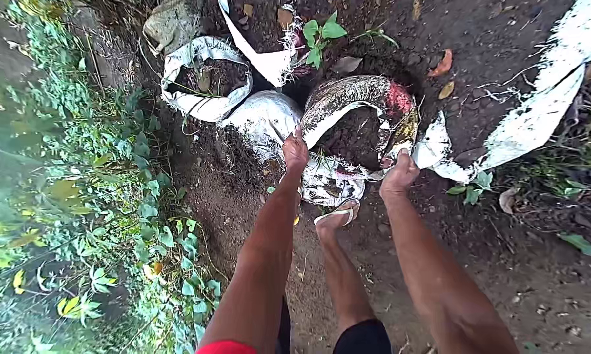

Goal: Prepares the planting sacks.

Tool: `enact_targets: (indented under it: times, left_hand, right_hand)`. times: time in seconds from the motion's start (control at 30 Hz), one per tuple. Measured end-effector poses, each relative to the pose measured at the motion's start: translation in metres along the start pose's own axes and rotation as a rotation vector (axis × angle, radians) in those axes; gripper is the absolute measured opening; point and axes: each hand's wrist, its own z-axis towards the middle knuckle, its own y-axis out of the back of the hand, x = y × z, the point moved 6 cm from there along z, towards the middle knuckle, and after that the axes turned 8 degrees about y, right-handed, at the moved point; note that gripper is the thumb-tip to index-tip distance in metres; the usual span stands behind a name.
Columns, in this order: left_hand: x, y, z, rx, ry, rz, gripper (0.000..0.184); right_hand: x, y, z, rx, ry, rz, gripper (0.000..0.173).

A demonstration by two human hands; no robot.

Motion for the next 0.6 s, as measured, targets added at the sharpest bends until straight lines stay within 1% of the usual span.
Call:
enact_targets:
  times: [0.2,0.3,0.43,0.53,0.6]
  left_hand:
    - [-0.002,-0.003,0.002,0.018,0.025,0.023,0.064]
    - [-0.002,-0.004,0.005,0.002,0.001,0.005,0.063]
    - [0.001,-0.007,0.011,0.02,0.016,-0.027,0.061]
    - [0.003,-0.009,0.012,0.026,0.015,0.003,0.061]
    - [0.0,-0.009,0.013,0.045,0.012,0.02,0.061]
  right_hand:
    - [-0.002,-0.002,0.004,-0.007,-0.002,-0.041,0.04]
    - [-0.002,-0.003,0.005,-0.024,-0.014,-0.079,0.041]
    - [-0.001,-0.005,0.008,-0.029,0.025,-0.092,0.04]
    - [0.003,-0.005,0.006,-0.016,0.045,-0.12,0.04]
    - [0.007,-0.006,0.005,-0.023,0.022,-0.125,0.04]
